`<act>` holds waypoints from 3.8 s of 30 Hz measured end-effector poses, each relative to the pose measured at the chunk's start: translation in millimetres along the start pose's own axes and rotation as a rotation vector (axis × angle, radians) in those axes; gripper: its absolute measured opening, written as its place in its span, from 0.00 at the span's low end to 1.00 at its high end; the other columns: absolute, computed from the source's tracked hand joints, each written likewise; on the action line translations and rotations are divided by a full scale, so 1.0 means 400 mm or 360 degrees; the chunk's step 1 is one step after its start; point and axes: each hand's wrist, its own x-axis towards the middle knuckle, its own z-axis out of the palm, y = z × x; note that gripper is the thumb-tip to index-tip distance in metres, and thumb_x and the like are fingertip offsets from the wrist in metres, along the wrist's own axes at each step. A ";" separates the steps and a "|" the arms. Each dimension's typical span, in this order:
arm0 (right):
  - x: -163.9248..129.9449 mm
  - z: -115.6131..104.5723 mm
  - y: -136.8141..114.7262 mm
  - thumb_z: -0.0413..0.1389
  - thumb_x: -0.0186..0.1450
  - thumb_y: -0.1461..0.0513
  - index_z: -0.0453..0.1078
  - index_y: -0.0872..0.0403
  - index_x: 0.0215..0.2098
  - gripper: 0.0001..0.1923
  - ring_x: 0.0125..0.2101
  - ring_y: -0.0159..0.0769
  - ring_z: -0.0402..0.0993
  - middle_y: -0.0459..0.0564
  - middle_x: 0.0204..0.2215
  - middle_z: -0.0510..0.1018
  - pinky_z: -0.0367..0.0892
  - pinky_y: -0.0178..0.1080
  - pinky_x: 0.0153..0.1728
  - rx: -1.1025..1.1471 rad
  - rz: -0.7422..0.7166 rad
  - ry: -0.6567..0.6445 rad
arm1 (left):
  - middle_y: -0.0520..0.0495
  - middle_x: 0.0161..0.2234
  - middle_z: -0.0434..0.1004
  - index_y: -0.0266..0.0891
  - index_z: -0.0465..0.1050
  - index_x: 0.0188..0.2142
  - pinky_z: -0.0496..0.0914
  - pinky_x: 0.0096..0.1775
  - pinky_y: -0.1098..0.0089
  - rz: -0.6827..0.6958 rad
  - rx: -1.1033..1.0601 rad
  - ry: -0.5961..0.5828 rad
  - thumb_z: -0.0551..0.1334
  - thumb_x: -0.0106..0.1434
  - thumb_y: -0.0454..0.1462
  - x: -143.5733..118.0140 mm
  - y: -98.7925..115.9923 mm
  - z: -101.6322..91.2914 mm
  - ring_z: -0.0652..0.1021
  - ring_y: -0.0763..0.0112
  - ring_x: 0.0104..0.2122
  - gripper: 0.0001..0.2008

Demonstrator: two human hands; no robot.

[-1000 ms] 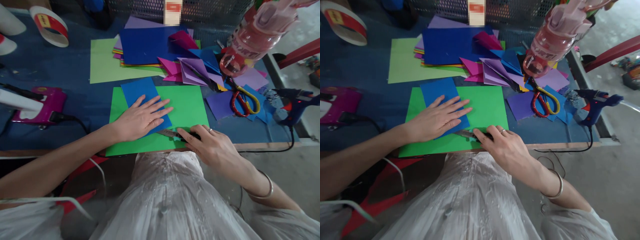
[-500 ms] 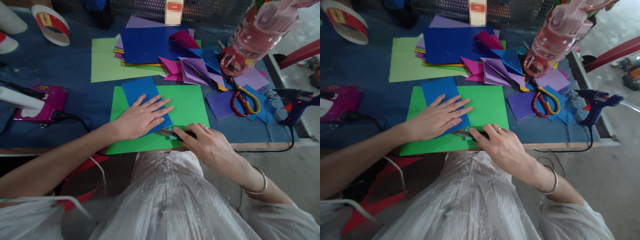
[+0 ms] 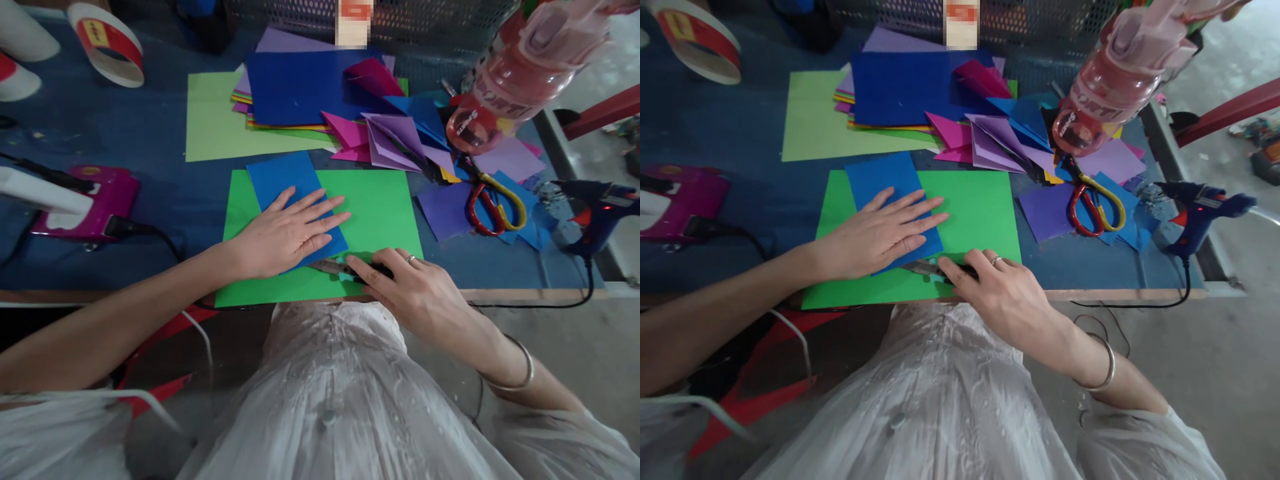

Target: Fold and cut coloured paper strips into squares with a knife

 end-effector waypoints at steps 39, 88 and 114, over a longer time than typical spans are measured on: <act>0.026 -0.007 -0.014 0.47 0.80 0.62 0.70 0.56 0.65 0.19 0.34 0.38 0.75 0.52 0.40 0.79 0.67 0.40 0.29 -0.0030 -0.0089 -0.0002 | 0.53 0.78 0.46 0.53 0.50 0.76 0.45 0.73 0.41 -0.0009 0.0018 -0.0035 0.45 0.81 0.46 -0.001 0.004 -0.017 0.52 0.49 0.77 0.27; 0.016 -0.018 -0.005 0.48 0.79 0.64 0.68 0.55 0.65 0.19 0.35 0.39 0.77 0.53 0.43 0.80 0.71 0.40 0.31 -0.0002 -0.0166 -0.0054 | 0.50 0.79 0.44 0.47 0.44 0.78 0.35 0.74 0.44 0.0186 0.0137 -0.0097 0.44 0.79 0.53 0.002 -0.036 -0.008 0.48 0.54 0.77 0.34; 0.026 -0.011 -0.019 0.52 0.76 0.66 0.67 0.55 0.66 0.20 0.35 0.38 0.75 0.53 0.44 0.80 0.68 0.39 0.31 -0.0021 -0.0198 -0.0065 | 0.49 0.78 0.47 0.47 0.45 0.78 0.35 0.74 0.44 0.0197 0.0090 -0.0072 0.45 0.79 0.53 0.001 -0.042 -0.004 0.49 0.53 0.77 0.34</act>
